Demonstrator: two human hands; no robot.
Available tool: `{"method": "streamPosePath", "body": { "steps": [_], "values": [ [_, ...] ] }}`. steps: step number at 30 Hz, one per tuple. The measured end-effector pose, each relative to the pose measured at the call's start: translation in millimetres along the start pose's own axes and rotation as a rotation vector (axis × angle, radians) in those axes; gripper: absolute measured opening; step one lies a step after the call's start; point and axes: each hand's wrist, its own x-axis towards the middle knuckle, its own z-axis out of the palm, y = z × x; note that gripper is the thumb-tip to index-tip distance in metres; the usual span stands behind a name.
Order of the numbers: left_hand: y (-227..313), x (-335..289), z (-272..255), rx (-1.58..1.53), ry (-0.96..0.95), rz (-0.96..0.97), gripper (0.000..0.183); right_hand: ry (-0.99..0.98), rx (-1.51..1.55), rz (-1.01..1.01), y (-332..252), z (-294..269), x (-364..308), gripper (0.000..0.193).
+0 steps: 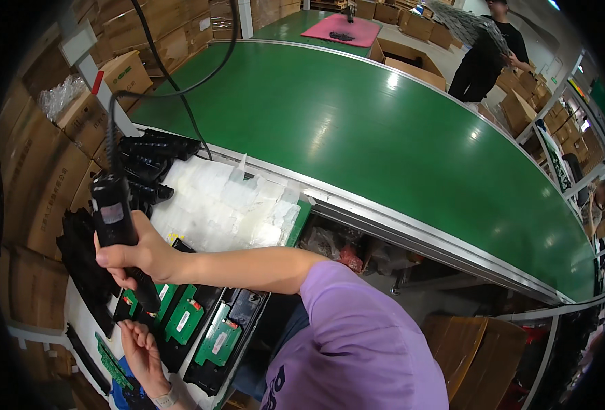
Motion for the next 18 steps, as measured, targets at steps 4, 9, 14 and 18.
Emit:
{"method": "streamPosePath", "body": {
  "steps": [4, 9, 14, 18],
  "values": [
    [-16.4, -2.2, 9.1, 0.106, -0.019, 0.015, 0.018, 0.057, 0.032, -0.072, 1.6, -2.8, 1.1, 0.022],
    [-23.9, -7.9, 10.2, 0.141, 0.019, 0.000, 0.015, 0.086, 0.016, -0.093, 3.3, -2.5, 0.1, 0.022],
    [-24.3, -9.3, 5.2, 0.167, -0.013, 0.006, 0.013, 0.073, 0.018, -0.065, 7.6, -1.9, -0.8, 0.021],
    [-26.7, -10.0, 8.2, 0.258, 0.089, 0.059, 0.012, 0.076, 0.006, -0.080, 10.1, 0.7, -2.2, 0.021]
  ]
}}
